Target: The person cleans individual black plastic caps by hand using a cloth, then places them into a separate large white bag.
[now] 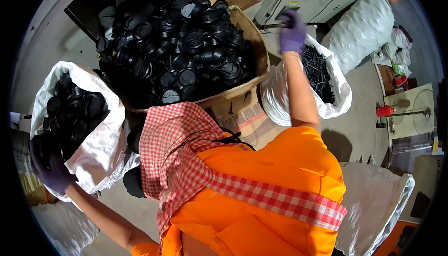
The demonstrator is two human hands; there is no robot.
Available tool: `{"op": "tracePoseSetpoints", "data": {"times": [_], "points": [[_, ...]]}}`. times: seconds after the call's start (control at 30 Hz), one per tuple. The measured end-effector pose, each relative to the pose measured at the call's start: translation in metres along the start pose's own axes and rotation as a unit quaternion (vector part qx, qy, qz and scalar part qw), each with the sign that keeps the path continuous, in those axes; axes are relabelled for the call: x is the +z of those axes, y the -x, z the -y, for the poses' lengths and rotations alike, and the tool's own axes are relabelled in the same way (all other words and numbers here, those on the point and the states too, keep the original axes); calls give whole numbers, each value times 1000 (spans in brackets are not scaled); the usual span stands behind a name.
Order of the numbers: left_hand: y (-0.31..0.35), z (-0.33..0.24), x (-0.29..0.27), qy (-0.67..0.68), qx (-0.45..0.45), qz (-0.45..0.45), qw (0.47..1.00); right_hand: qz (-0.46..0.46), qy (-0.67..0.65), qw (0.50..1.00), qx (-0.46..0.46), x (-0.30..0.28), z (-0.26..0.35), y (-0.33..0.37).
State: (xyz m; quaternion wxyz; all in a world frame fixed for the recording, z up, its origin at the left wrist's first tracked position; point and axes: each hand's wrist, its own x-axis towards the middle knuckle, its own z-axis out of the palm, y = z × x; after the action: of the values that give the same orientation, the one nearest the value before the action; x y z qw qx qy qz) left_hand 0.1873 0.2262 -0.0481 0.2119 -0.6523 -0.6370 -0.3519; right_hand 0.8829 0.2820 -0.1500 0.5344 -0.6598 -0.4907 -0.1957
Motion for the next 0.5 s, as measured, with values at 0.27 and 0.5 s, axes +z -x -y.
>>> {"op": "tracePoseSetpoints", "data": {"times": [0.27,0.5], "points": [[29,32,40,-51,-88,122,987,217,576,718,325,-120,-57,16],[47,-31,14,1,-77,7,997,183,219,954,-94,-36,-34,21]]}}
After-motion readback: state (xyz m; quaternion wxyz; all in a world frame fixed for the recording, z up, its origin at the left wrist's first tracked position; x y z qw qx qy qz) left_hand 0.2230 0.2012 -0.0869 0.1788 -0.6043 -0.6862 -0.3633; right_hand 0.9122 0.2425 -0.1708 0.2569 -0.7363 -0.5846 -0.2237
